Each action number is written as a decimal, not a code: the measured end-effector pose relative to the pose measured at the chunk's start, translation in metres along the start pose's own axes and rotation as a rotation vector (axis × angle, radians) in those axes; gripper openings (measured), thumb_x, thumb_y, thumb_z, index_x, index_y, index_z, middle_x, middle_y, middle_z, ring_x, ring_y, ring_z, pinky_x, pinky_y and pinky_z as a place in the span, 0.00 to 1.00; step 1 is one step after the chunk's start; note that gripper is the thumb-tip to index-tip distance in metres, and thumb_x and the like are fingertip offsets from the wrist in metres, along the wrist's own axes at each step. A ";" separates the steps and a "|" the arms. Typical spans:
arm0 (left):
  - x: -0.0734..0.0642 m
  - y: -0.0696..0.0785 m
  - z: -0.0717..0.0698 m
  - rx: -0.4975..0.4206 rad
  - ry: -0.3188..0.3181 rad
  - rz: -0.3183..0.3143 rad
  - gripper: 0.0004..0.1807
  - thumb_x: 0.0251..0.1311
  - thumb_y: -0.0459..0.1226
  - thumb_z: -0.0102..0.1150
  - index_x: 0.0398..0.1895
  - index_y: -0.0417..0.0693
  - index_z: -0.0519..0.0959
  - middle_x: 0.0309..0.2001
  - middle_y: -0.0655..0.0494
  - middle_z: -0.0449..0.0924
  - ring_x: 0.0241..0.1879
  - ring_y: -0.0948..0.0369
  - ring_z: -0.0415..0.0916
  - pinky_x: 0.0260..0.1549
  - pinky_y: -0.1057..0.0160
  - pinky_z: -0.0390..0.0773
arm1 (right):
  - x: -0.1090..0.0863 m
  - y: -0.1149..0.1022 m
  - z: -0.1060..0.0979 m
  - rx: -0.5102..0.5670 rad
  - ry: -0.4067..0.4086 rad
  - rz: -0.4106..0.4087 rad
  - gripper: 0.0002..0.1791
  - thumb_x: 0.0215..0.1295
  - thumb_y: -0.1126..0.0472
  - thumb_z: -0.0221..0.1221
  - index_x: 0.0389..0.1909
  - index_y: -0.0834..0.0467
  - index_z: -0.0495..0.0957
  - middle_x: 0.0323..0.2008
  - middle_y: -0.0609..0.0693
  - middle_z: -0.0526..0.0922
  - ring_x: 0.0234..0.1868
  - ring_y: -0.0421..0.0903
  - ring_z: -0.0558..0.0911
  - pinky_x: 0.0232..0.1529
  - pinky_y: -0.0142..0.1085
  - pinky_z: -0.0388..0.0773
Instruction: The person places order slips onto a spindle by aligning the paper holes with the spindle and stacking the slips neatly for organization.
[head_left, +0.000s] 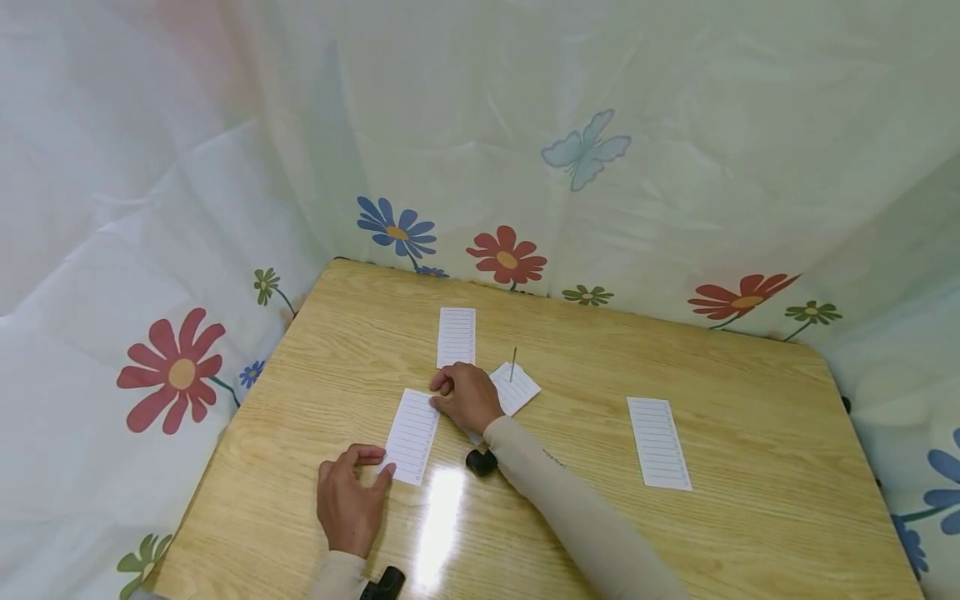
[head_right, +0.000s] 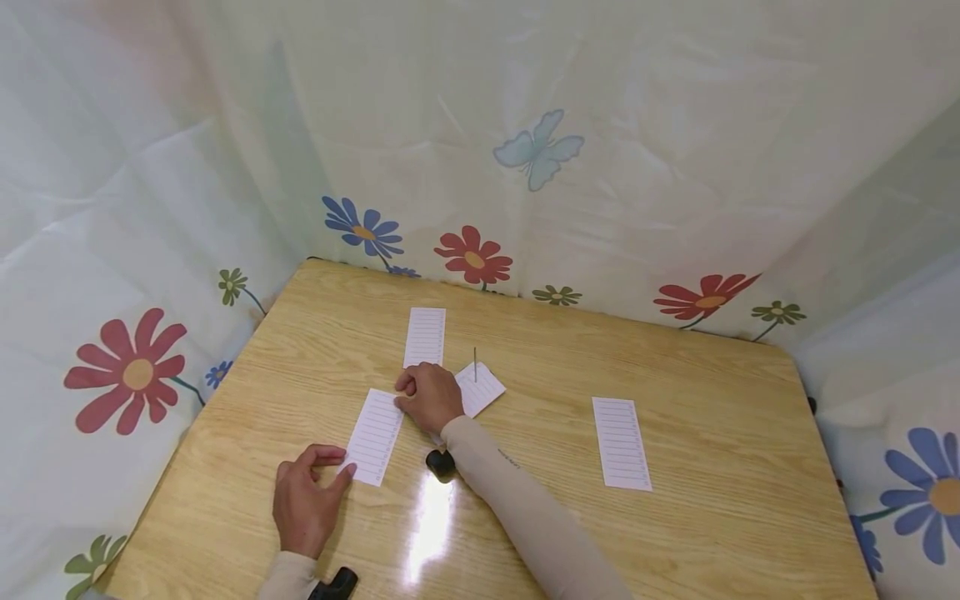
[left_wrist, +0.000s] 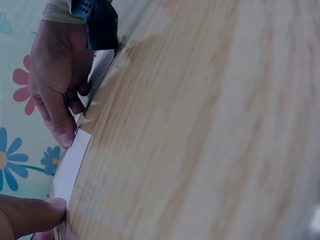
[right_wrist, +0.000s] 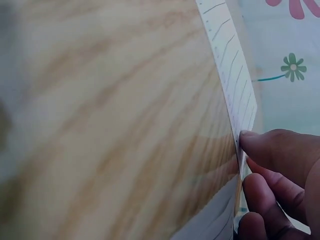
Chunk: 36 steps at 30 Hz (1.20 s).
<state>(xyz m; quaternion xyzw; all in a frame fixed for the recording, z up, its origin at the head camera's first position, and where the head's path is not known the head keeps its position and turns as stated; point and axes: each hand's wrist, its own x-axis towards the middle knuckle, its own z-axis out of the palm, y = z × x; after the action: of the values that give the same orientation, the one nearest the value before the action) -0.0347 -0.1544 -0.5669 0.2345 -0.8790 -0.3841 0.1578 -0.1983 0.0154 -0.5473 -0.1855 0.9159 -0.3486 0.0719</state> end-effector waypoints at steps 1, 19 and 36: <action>0.000 0.000 0.000 -0.002 -0.002 0.001 0.16 0.47 0.34 0.85 0.37 0.58 0.88 0.37 0.62 0.91 0.38 0.61 0.70 0.35 0.63 0.68 | 0.000 0.000 0.000 0.004 -0.002 0.000 0.06 0.62 0.60 0.75 0.35 0.48 0.87 0.33 0.43 0.82 0.36 0.38 0.78 0.43 0.35 0.76; -0.001 0.000 0.003 -0.002 -0.013 0.002 0.14 0.49 0.35 0.83 0.37 0.58 0.87 0.35 0.63 0.90 0.38 0.62 0.70 0.35 0.63 0.68 | -0.001 0.002 -0.002 -0.020 -0.034 -0.043 0.08 0.64 0.63 0.72 0.29 0.48 0.86 0.32 0.43 0.81 0.35 0.37 0.76 0.41 0.32 0.74; -0.001 -0.001 -0.001 0.007 -0.003 0.044 0.14 0.51 0.34 0.82 0.38 0.58 0.88 0.39 0.59 0.88 0.38 0.60 0.70 0.35 0.62 0.68 | -0.007 -0.005 -0.027 0.301 -0.166 -0.148 0.06 0.73 0.66 0.64 0.40 0.52 0.88 0.36 0.46 0.87 0.36 0.38 0.83 0.41 0.31 0.81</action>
<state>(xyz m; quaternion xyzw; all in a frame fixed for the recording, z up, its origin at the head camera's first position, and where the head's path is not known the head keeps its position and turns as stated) -0.0329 -0.1550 -0.5671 0.2151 -0.8856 -0.3777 0.1639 -0.1970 0.0313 -0.5238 -0.2679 0.8281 -0.4696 0.1484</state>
